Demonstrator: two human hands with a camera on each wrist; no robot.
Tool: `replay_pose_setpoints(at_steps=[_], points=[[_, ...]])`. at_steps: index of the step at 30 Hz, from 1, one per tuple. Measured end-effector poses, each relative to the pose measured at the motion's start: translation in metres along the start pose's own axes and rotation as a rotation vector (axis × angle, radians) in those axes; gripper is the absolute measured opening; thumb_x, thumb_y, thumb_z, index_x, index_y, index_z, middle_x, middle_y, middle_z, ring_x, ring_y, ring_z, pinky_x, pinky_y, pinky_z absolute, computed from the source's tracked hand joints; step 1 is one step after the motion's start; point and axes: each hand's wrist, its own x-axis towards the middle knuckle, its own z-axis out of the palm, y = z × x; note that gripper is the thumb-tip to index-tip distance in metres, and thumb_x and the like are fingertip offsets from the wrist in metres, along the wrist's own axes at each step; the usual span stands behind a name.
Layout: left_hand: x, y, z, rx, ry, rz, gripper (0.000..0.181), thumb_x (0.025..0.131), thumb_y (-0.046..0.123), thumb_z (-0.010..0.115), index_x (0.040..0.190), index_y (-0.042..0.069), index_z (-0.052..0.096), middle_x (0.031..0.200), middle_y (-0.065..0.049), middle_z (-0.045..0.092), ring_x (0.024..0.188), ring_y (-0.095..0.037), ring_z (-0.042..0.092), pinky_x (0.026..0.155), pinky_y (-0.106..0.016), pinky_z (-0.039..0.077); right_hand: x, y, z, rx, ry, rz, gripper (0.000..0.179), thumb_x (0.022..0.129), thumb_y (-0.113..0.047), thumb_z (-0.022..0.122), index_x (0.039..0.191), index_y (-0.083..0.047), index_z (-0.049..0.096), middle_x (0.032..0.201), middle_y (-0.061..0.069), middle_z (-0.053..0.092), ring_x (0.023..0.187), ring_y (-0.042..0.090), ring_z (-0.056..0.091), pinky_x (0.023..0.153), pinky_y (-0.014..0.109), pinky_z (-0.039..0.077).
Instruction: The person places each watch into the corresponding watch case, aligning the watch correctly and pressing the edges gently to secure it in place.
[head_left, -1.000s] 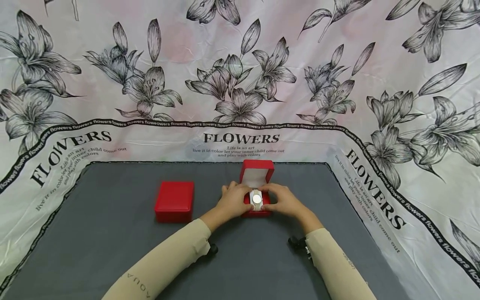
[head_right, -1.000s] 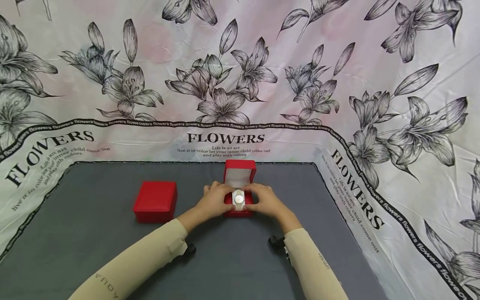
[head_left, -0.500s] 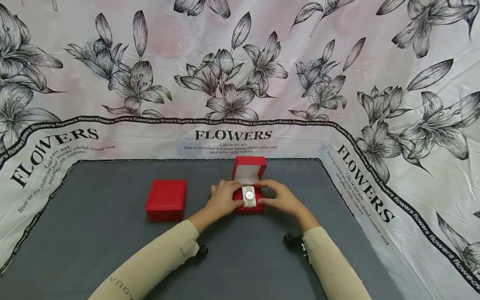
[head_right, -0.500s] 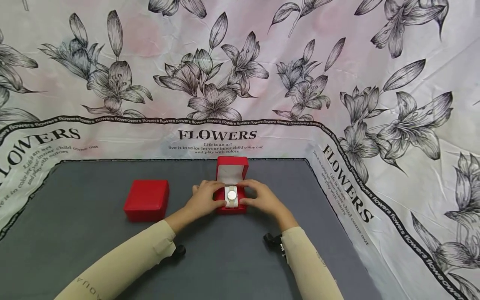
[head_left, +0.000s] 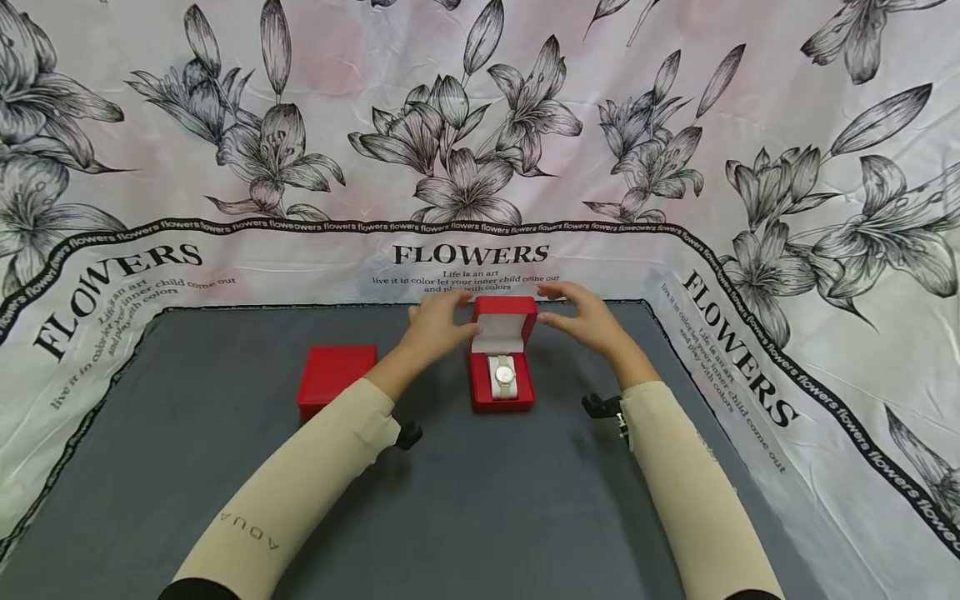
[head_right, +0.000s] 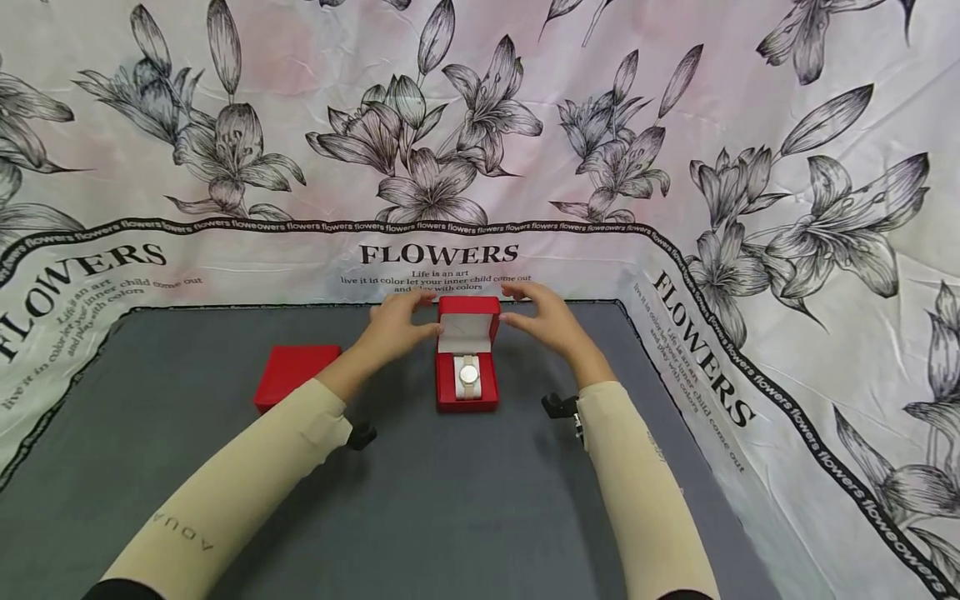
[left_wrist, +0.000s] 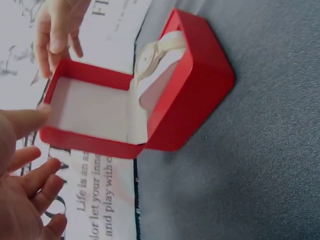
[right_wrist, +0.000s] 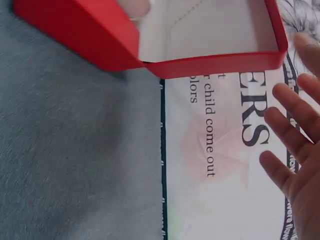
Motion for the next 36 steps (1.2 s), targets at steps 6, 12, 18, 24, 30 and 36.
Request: replay_pose_setpoints(at_steps=[6, 12, 18, 24, 30, 36], points=[[0.011, -0.015, -0.001, -0.126, -0.046, -0.015, 0.058, 0.093, 0.038, 0.075, 0.143, 0.013, 0.058, 0.136, -0.007, 0.068, 0.13, -0.03, 0.058, 0.107, -0.069, 0.023, 0.01, 0.008, -0.005, 0.122, -0.083, 0.089, 0.055, 0.098, -0.038, 0.07, 0.148, -0.018, 0.055, 0.142, 0.009, 0.061, 0.131, 0.029, 0.055, 0.111, 0.055, 0.039], [0.018, -0.015, 0.003, -0.125, -0.05, -0.002, 0.055, 0.095, 0.038, 0.073, 0.142, 0.015, 0.06, 0.134, -0.003, 0.069, 0.126, -0.026, 0.062, 0.108, -0.066, 0.023, 0.011, 0.015, -0.006, 0.172, -0.155, 0.102, 0.052, 0.097, -0.03, 0.072, 0.144, -0.013, 0.058, 0.139, 0.013, 0.063, 0.13, 0.033, 0.056, 0.112, 0.057, 0.037], [0.021, -0.01, 0.003, -0.126, 0.007, 0.025, 0.048, 0.094, 0.032, 0.075, 0.137, 0.016, 0.064, 0.126, -0.002, 0.073, 0.12, -0.027, 0.064, 0.103, -0.062, 0.025, 0.016, 0.012, -0.004, 0.095, -0.128, 0.069, 0.044, 0.094, -0.029, 0.076, 0.134, -0.011, 0.066, 0.131, 0.011, 0.067, 0.126, 0.031, 0.058, 0.115, 0.058, 0.032], [0.021, -0.016, 0.007, -0.119, 0.016, 0.045, 0.045, 0.092, 0.035, 0.077, 0.133, 0.016, 0.068, 0.123, 0.001, 0.074, 0.118, -0.023, 0.065, 0.107, -0.064, 0.022, 0.016, 0.012, 0.002, 0.061, -0.128, 0.041, 0.047, 0.093, -0.031, 0.078, 0.135, -0.013, 0.066, 0.129, 0.009, 0.068, 0.127, 0.029, 0.058, 0.114, 0.058, 0.034], [0.022, -0.016, 0.006, -0.143, 0.035, 0.056, 0.044, 0.09, 0.033, 0.08, 0.129, 0.016, 0.071, 0.12, -0.001, 0.074, 0.116, -0.023, 0.066, 0.109, -0.064, 0.02, 0.017, 0.008, 0.003, 0.026, -0.109, 0.002, 0.044, 0.092, -0.03, 0.078, 0.131, -0.013, 0.068, 0.127, 0.009, 0.07, 0.127, 0.03, 0.059, 0.111, 0.058, 0.038], [0.019, -0.013, 0.004, -0.107, 0.023, 0.094, 0.044, 0.088, 0.031, 0.082, 0.128, 0.017, 0.072, 0.122, -0.002, 0.075, 0.115, -0.024, 0.067, 0.106, -0.06, 0.024, 0.013, 0.005, 0.0, -0.006, -0.1, -0.035, 0.042, 0.089, -0.023, 0.081, 0.127, -0.01, 0.07, 0.126, 0.01, 0.07, 0.124, 0.03, 0.061, 0.11, 0.056, 0.04]])
